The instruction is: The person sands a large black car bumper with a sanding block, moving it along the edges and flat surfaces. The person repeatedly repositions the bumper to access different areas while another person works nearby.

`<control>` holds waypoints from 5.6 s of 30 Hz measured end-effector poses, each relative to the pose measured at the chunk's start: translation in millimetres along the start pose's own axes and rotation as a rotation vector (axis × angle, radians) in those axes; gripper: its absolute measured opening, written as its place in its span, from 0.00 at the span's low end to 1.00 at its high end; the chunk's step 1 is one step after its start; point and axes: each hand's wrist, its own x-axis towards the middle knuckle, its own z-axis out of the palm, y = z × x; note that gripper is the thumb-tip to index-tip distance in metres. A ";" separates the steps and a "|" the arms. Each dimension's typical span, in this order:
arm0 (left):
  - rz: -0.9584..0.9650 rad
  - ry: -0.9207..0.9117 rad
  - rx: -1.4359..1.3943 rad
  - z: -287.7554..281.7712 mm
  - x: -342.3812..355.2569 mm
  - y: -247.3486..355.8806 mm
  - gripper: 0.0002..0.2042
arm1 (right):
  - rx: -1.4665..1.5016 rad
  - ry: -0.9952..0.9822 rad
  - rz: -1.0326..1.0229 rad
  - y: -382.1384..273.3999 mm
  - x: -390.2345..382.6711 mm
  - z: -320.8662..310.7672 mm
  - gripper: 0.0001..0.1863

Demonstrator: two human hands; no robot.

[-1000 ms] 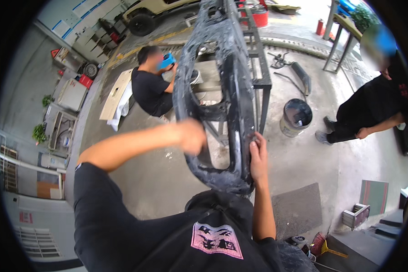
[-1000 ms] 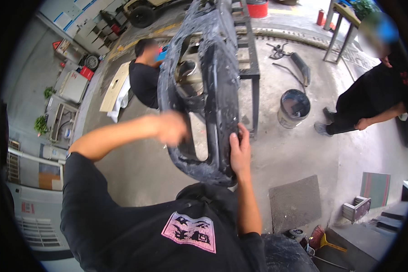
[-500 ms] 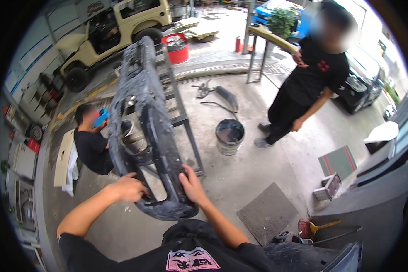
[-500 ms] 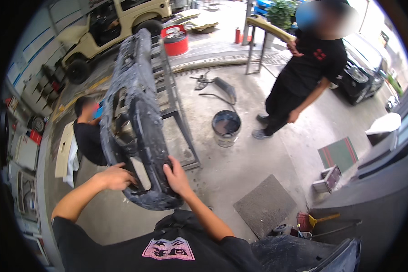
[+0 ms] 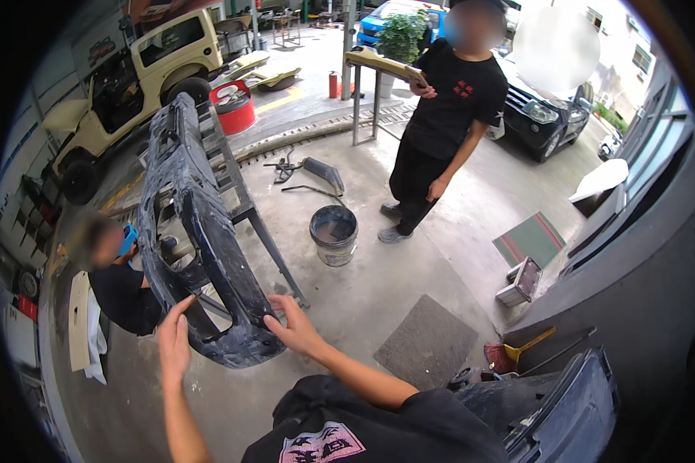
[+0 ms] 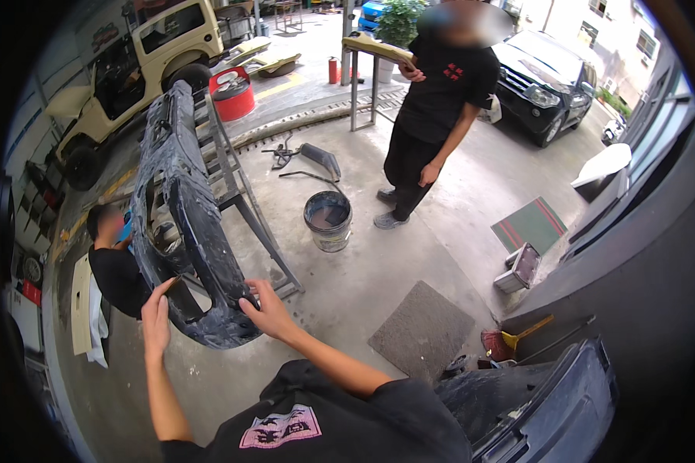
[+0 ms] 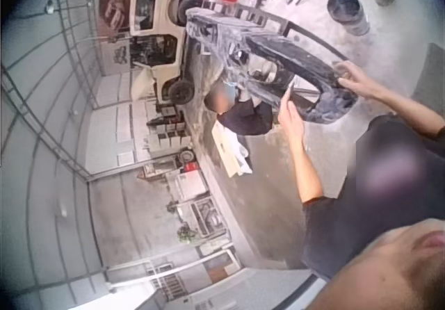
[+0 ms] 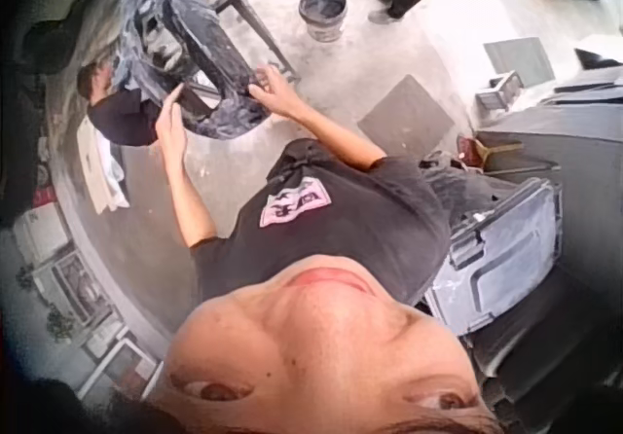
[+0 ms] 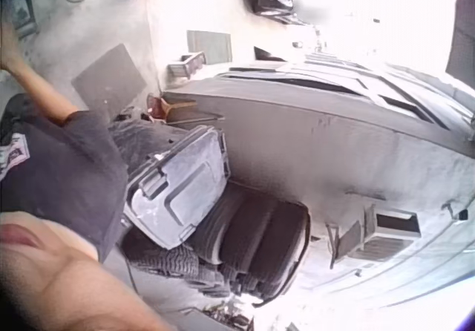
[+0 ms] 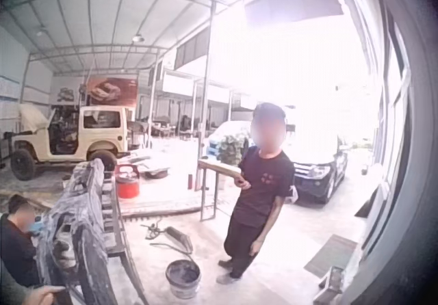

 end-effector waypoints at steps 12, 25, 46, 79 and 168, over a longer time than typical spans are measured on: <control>-0.185 0.007 -0.711 166.2 -96.6 63.3 0.12 | 0.315 0.147 0.038 -51.1 -97.8 -51.8 0.09; -0.274 -0.059 -0.828 311.6 -27.0 103.6 0.14 | 0.438 0.287 0.144 -17.2 -66.8 -197.6 0.09; -0.847 -0.071 -1.423 524.1 217.7 26.4 0.15 | 0.121 -0.203 0.117 139.8 200.4 -381.3 0.12; -1.369 0.780 -0.622 697.7 183.6 -450.8 0.12 | -1.113 -0.629 0.670 1019.9 437.0 -282.8 0.17; 0.564 -0.665 0.777 -42.8 86.4 -105.5 0.11 | -1.337 -0.440 -0.704 -44.8 318.3 138.3 0.17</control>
